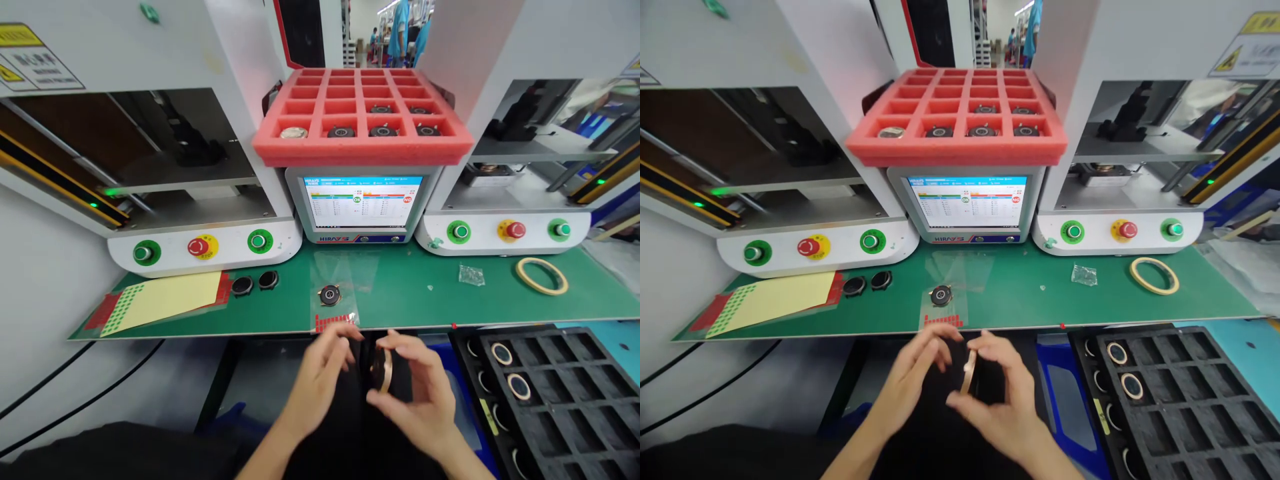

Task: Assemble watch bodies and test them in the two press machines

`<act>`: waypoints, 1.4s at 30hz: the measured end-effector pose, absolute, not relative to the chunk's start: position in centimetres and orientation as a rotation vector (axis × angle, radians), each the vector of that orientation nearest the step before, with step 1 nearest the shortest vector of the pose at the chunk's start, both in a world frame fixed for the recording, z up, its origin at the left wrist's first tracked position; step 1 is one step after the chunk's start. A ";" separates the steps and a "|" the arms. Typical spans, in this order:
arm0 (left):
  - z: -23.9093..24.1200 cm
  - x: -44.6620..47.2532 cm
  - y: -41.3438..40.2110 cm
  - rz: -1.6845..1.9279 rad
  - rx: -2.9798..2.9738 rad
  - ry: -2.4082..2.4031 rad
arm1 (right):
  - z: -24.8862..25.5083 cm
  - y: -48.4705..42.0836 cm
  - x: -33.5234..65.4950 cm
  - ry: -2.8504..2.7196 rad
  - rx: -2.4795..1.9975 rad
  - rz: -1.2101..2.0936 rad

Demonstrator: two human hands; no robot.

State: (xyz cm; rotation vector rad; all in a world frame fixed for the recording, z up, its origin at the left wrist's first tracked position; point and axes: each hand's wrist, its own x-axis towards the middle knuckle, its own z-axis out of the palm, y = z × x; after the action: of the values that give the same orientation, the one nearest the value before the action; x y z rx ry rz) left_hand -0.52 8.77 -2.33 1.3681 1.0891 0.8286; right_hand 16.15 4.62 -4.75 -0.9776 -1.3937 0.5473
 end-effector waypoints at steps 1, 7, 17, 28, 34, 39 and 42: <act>-2.8 -1.1 10.3 0.888 1.629 1.304 | -5.2 6.0 16.9 -1.445 -1.045 0.469; -5.9 -2.9 16.5 0.789 2.024 1.661 | -8.2 14.3 20.4 -1.575 -1.309 0.442; -6.5 -3.1 17.7 0.572 2.065 1.701 | -10.3 15.6 20.5 -1.661 -1.441 0.563; -5.2 -1.8 18.4 0.394 2.141 1.658 | -10.5 15.5 20.3 -1.735 -1.506 0.518; -4.4 -0.3 19.2 0.447 2.060 1.640 | -10.3 15.5 20.2 -1.749 -1.503 0.502; -4.7 0.5 20.3 0.561 1.788 1.548 | -10.1 15.7 20.2 -1.758 -1.505 0.482; -4.8 0.3 20.6 0.600 1.542 1.390 | -10.0 15.6 20.1 -1.770 -1.501 0.473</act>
State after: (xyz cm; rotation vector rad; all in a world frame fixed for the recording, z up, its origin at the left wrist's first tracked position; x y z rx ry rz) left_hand 0.32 20.61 -4.79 1.5417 1.3903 0.5999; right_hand 20.10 15.58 -10.05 -1.5014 -1.7699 0.4727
